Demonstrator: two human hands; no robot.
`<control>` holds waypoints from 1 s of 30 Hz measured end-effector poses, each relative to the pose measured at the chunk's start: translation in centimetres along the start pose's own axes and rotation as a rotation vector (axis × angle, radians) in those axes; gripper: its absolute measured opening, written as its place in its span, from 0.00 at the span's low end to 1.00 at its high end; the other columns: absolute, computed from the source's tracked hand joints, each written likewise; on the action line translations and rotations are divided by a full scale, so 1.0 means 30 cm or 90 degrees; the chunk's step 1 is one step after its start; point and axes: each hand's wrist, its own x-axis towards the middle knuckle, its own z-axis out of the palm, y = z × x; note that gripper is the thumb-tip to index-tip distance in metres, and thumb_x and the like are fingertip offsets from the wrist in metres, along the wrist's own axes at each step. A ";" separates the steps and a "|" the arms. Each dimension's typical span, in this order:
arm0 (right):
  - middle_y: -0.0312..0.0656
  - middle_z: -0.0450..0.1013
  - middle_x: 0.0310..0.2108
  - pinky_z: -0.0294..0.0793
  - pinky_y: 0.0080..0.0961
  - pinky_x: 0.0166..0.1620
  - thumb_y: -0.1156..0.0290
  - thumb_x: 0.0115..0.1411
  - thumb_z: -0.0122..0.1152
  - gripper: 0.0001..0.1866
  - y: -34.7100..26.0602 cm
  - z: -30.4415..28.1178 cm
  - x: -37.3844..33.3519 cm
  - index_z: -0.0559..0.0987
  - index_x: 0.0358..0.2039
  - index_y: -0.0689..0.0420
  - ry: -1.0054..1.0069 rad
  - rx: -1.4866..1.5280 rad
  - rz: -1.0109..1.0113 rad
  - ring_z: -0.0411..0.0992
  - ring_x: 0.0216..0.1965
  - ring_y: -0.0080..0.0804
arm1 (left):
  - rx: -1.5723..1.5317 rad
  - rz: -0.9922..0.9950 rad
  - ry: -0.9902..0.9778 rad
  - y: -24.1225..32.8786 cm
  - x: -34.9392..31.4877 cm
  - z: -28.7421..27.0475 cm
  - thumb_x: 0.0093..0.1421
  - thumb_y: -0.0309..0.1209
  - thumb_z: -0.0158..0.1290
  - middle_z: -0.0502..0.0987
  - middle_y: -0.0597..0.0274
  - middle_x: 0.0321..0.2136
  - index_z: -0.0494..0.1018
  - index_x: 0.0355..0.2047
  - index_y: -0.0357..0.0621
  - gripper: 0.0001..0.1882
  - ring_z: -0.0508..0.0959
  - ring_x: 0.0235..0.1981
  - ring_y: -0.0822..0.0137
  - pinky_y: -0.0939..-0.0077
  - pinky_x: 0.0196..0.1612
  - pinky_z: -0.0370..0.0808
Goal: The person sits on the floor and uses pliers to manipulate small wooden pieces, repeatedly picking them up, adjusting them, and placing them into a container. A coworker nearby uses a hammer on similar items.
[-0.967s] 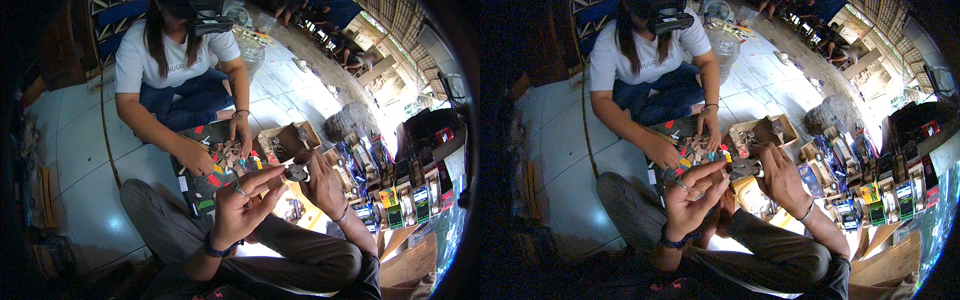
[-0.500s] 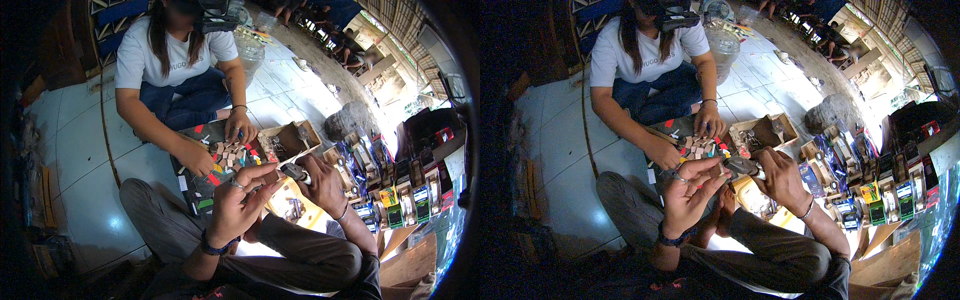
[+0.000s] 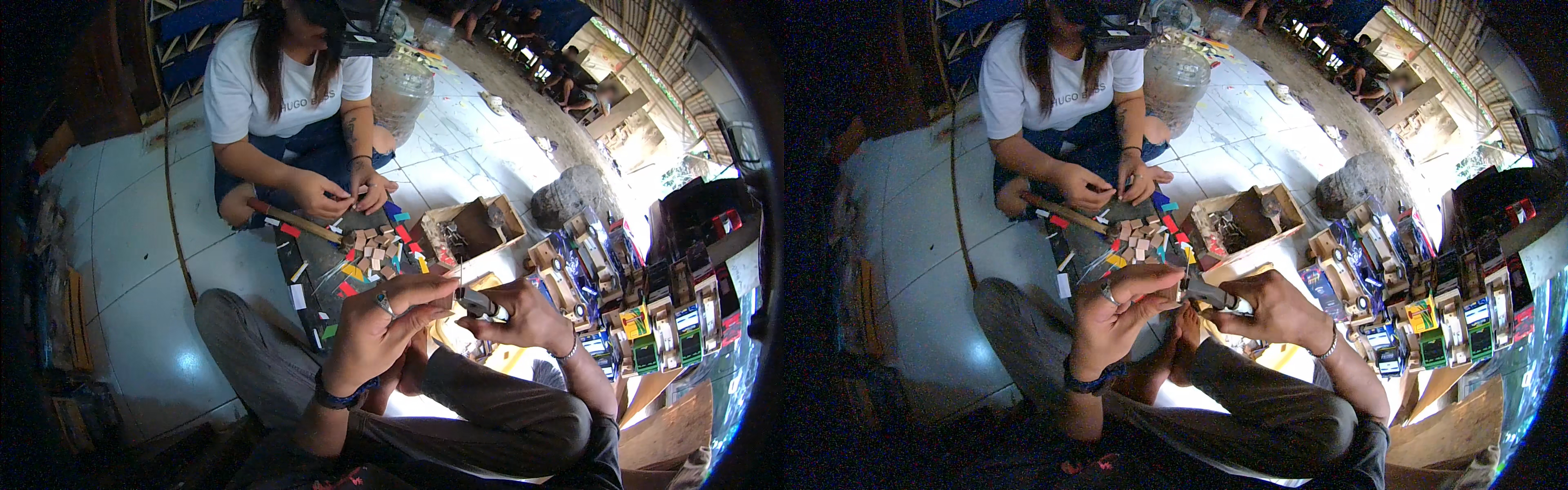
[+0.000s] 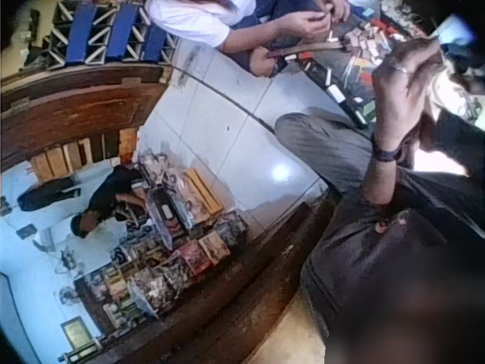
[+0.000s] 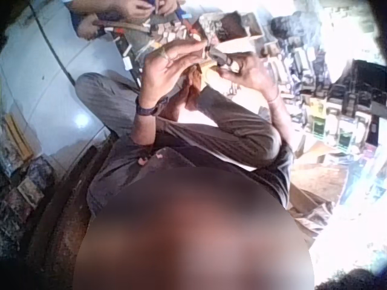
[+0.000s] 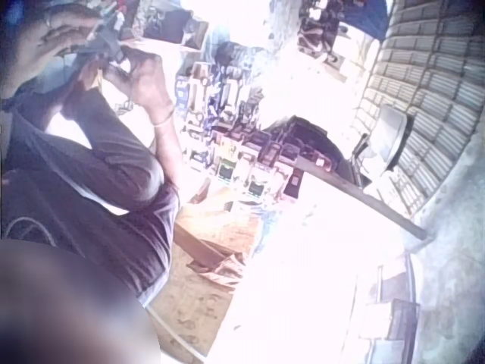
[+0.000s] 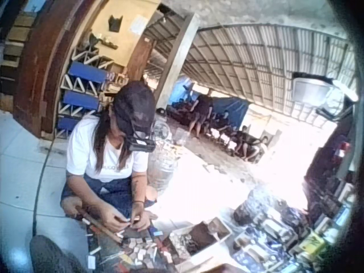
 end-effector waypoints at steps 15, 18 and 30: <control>0.47 0.79 0.31 0.76 0.36 0.32 0.58 0.59 0.72 0.18 0.013 0.018 0.001 0.84 0.42 0.57 0.073 -0.057 -0.088 0.79 0.29 0.48 | 0.027 -0.034 -0.027 0.033 0.013 -0.028 0.60 0.18 0.61 0.83 0.54 0.49 0.80 0.52 0.38 0.18 0.82 0.50 0.63 0.72 0.50 0.81; 0.47 0.79 0.38 0.78 0.40 0.39 0.61 0.60 0.68 0.17 0.011 0.016 -0.002 0.81 0.44 0.58 0.058 -0.073 -0.054 0.79 0.35 0.48 | 0.054 0.005 -0.028 0.033 0.015 -0.033 0.59 0.18 0.61 0.82 0.55 0.50 0.80 0.52 0.38 0.19 0.83 0.50 0.64 0.72 0.51 0.81; 0.47 0.80 0.46 0.73 0.32 0.53 0.63 0.64 0.68 0.22 -0.039 0.004 -0.001 0.78 0.54 0.62 0.185 0.240 0.059 0.77 0.48 0.36 | -0.006 0.002 -0.023 0.006 0.010 -0.019 0.60 0.15 0.62 0.82 0.51 0.46 0.79 0.47 0.38 0.15 0.83 0.48 0.66 0.74 0.47 0.80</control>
